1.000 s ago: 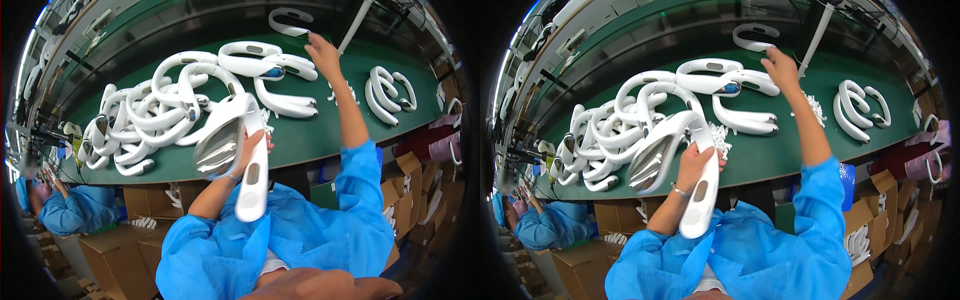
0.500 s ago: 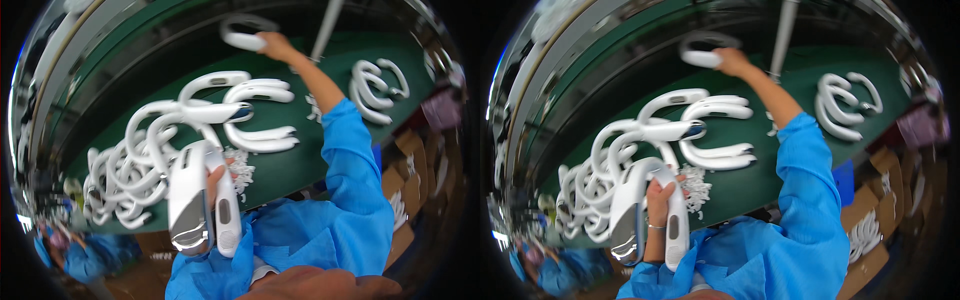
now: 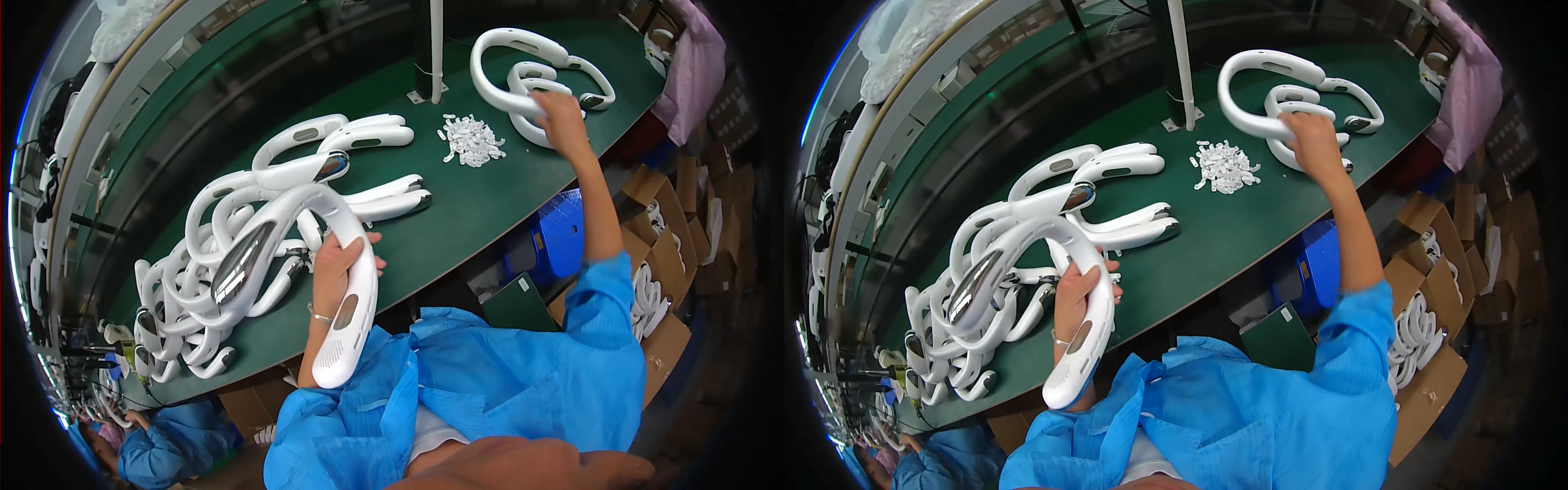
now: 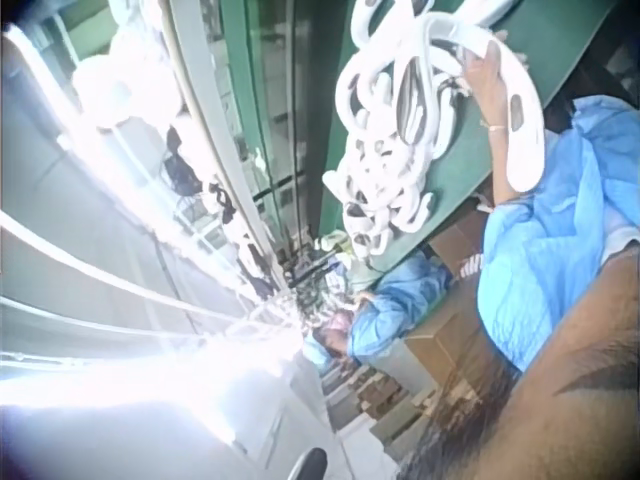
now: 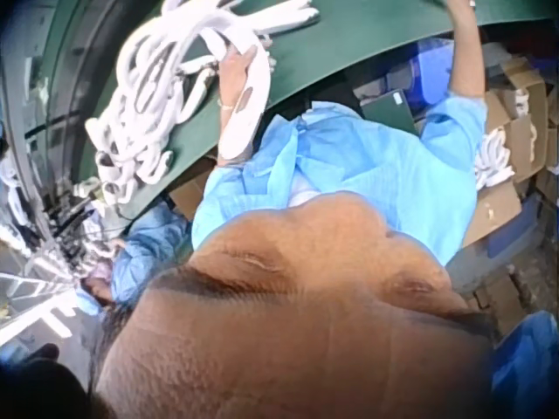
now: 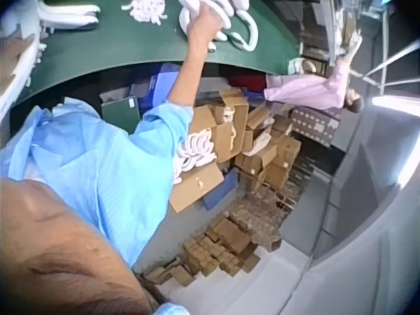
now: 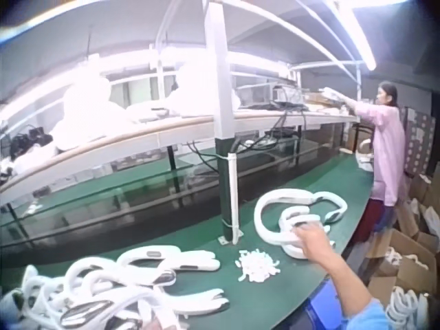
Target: Assembling small plastic components and checking the finish of U-shaped neck massager units on a factory production line.
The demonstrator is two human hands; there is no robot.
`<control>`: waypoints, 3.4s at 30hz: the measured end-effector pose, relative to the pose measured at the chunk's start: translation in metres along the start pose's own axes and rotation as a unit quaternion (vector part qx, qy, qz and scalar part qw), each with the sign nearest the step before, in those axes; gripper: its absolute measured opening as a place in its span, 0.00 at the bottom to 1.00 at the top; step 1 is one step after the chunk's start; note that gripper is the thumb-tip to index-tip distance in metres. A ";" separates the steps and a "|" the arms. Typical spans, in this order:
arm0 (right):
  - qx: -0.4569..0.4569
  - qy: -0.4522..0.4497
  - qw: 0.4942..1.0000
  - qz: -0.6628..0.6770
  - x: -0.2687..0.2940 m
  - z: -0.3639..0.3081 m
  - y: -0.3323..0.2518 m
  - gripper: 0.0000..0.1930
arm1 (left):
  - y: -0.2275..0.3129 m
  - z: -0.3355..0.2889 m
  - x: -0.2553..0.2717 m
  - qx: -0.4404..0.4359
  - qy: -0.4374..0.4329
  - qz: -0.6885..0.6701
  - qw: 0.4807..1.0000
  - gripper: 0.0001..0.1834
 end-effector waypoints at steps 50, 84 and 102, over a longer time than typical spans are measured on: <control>-0.212 -0.038 0.830 0.514 0.011 -0.095 -0.227 0.06 | -0.070 -0.010 -0.062 0.003 -0.085 -0.054 0.995 0.29; -0.393 -0.041 0.432 0.811 -0.041 -0.155 -0.253 0.14 | -0.066 -0.039 -0.060 -0.171 -0.132 -0.039 0.976 0.30; -0.337 -0.152 0.332 0.868 -0.079 -0.187 -0.258 0.27 | -0.058 -0.052 -0.062 -0.260 -0.086 0.040 0.961 0.19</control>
Point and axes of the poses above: each hand's wrist, its own z-axis towards the middle knuckle, its own x-axis out of the back of the hand, y = z × x, the point moved 9 cm from there along z, towards the middle knuckle, and after that the axes turned 8 degrees about -z, right-handed, at the moved point
